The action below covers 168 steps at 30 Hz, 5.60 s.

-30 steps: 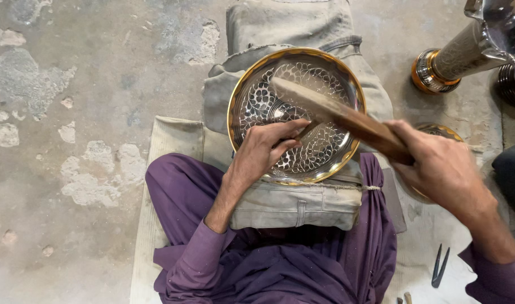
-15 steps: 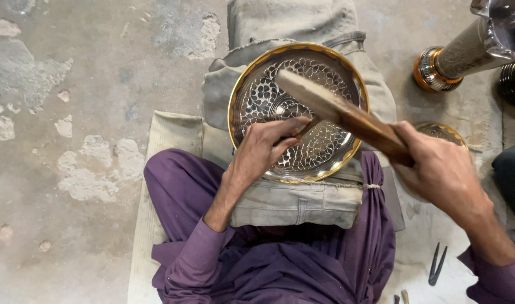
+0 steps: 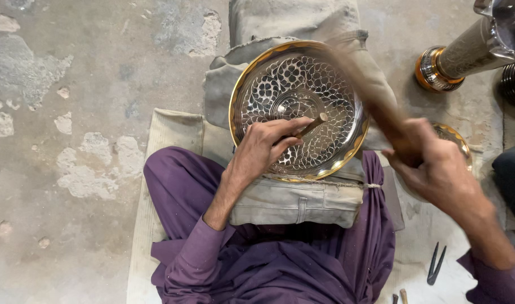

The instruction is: The person sits cross-legged on the floor with a decorated metal tray resting on a lap cushion. They hold a steel punch against the tray's patterned surface with one hand and repeatedly strike the punch with a wooden mallet held in the other hand, working the embossed design across the tray.

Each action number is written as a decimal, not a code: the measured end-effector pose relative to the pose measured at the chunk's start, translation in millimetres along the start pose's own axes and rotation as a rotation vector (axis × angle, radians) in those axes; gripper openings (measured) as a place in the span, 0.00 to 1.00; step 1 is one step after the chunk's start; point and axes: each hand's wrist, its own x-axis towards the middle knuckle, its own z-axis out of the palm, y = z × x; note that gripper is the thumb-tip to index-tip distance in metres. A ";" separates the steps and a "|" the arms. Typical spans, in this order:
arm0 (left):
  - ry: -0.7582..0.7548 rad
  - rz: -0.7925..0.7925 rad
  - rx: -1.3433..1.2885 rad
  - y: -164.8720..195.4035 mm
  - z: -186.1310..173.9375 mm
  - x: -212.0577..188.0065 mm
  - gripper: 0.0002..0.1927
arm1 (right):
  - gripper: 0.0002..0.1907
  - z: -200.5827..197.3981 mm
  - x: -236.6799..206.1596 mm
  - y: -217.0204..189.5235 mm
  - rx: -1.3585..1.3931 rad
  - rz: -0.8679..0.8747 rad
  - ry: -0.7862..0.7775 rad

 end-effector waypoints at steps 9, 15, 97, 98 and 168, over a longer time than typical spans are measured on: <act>-0.004 0.048 0.015 -5.3 -0.3 -2.4 0.24 | 0.26 18.5 -8.4 4.5 0.019 -0.019 0.084; 0.011 -0.003 -0.120 -9.3 1.5 0.2 0.22 | 0.30 16.7 -14.5 14.3 0.408 -0.100 0.310; 0.059 -0.014 -0.009 -10.4 14.7 4.5 0.24 | 0.34 -4.6 1.7 5.0 -0.326 -0.230 0.329; 0.072 0.005 -0.011 -10.4 13.9 3.8 0.25 | 0.35 -3.2 2.7 5.5 -0.187 -0.239 0.373; -0.009 0.071 0.067 0.5 0.8 8.1 0.24 | 0.37 27.7 -32.0 6.7 0.061 -0.069 0.375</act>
